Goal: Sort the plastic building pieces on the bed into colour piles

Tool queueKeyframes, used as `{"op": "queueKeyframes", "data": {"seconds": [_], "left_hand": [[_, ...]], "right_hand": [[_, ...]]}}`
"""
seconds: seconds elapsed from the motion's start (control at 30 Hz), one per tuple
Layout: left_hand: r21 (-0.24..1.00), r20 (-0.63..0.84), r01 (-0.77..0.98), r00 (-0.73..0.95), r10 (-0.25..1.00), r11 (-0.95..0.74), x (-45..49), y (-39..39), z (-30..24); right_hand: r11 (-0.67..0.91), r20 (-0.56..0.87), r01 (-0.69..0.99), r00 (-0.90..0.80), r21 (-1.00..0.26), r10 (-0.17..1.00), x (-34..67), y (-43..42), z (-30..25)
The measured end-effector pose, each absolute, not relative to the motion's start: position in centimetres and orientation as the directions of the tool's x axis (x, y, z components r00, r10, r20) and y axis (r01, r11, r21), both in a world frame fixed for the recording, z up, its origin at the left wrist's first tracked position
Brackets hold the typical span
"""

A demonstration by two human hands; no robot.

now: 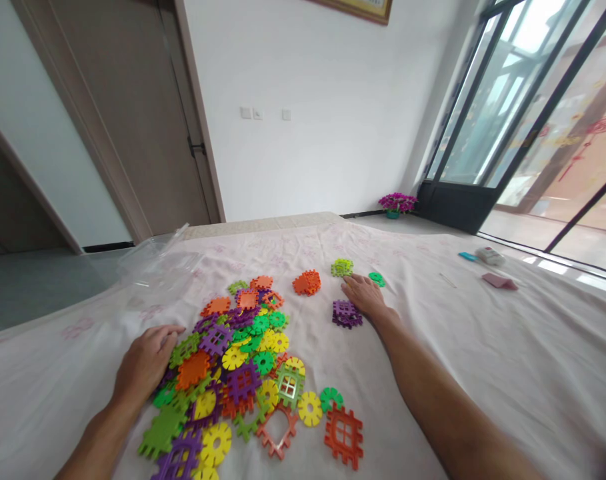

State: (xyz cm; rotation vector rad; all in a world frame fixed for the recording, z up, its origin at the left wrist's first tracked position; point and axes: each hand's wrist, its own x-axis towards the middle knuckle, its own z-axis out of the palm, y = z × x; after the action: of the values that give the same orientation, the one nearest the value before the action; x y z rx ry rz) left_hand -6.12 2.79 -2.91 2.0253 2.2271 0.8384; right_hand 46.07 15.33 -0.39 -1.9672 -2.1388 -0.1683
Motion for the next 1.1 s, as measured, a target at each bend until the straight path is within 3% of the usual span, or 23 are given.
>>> {"op": "queueKeyframes", "data": {"seconds": [0.23, 0.37, 0.47, 0.6, 0.7, 0.9, 1.1], "left_hand": [[0.386, 0.328, 0.922, -0.167, 0.930, 0.030, -6.0, 2.7, -2.8], [0.388, 0.318, 0.921, -0.169, 0.933, 0.034, -6.0, 2.7, -2.6], [0.387, 0.313, 0.921, -0.171, 0.934, 0.039, -6.0, 2.7, -2.6], [0.376, 0.311, 0.925, -0.174, 0.935, 0.047, -6.1, 2.8, -2.7], [0.376, 0.312, 0.926, -0.172, 0.934, 0.045, -6.2, 2.8, -2.8], [0.384, 0.322, 0.922, -0.172, 0.931, 0.037, -6.0, 2.7, -2.8], [0.383, 0.314, 0.923, -0.173, 0.934, 0.042, -6.0, 2.7, -2.7]], "right_hand": [[0.099, 0.389, 0.984, -0.034, -0.147, 0.921, 46.0, 13.9, 0.2], [0.350, 0.498, 0.889, -0.168, -0.297, 0.851, 43.8, 12.8, 1.4], [0.531, 0.360, 0.698, -0.394, -0.481, 0.845, 40.7, 11.5, 2.2], [0.516, 0.038, 0.519, -0.679, -0.681, 0.733, 36.8, 9.2, 2.8], [0.571, -0.065, 0.481, -0.799, -0.666, 0.598, 35.3, 7.9, 3.1], [0.704, -0.046, 0.389, -0.891, -0.594, 0.453, 34.8, 7.2, 3.4], [0.739, -0.039, 0.390, -0.896, -0.549, 0.443, 34.0, 6.4, 3.6]]}}
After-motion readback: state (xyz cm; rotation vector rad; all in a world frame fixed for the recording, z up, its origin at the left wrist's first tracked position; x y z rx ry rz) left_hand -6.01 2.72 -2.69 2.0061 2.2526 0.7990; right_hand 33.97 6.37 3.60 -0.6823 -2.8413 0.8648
